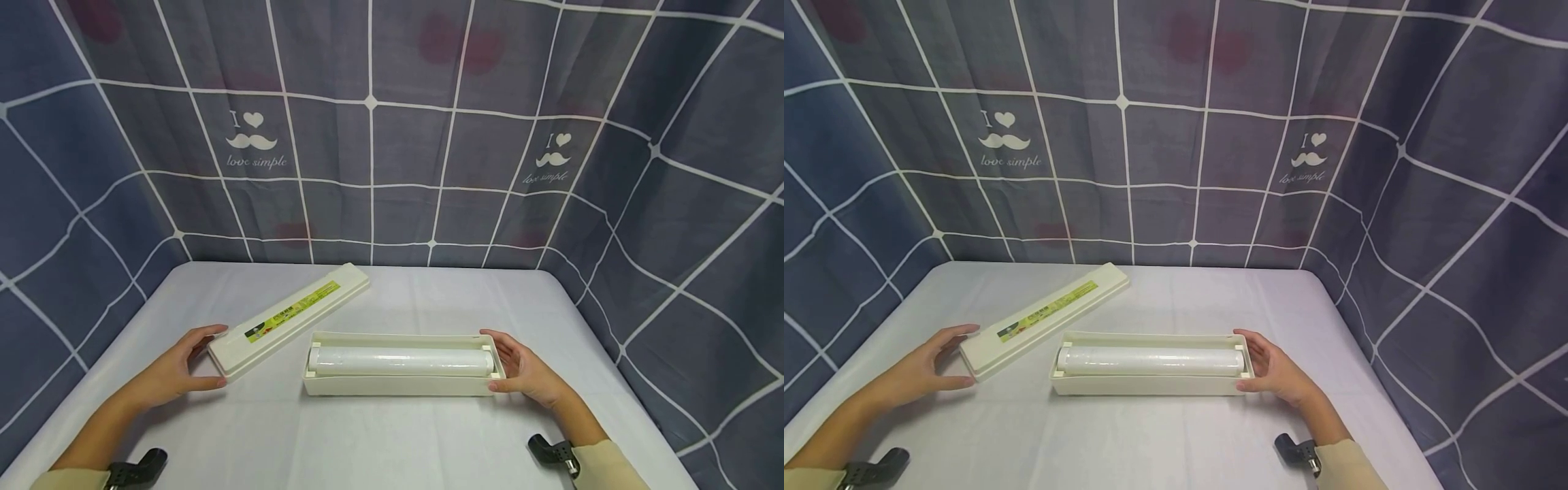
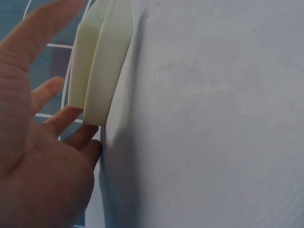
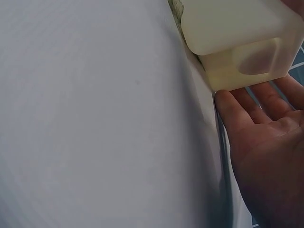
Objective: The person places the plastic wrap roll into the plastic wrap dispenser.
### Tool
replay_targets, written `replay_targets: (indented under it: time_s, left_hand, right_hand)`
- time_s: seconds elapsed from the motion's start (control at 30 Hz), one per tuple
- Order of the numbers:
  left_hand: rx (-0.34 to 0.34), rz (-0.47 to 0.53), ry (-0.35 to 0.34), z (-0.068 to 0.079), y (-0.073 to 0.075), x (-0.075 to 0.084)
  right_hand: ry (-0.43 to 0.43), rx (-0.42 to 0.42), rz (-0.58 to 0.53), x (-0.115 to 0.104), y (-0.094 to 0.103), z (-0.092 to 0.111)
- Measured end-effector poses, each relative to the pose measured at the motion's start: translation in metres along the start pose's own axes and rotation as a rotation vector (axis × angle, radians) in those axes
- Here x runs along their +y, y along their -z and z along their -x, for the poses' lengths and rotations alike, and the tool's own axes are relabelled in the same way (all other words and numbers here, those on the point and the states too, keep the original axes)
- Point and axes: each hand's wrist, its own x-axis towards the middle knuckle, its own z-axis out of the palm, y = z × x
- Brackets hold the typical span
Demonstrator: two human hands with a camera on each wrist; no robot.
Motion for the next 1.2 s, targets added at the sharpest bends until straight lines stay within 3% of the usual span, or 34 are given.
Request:
replay_targets:
  time_s: [0.17,0.77,1.2]
  left_hand:
    - [-0.017,-0.010,-0.007,-0.003,-0.001,-0.003]
    - [-0.081,-0.078,0.074,-0.011,-0.001,-0.003]
    - [-0.079,-0.165,0.058,-0.018,-0.005,-0.003]
  right_hand:
    - [0.012,-0.007,-0.005,0.001,0.001,-0.001]
    - [-0.008,0.017,0.026,0.000,0.000,-0.001]
    - [0.000,0.003,0.019,0.002,0.001,-0.001]
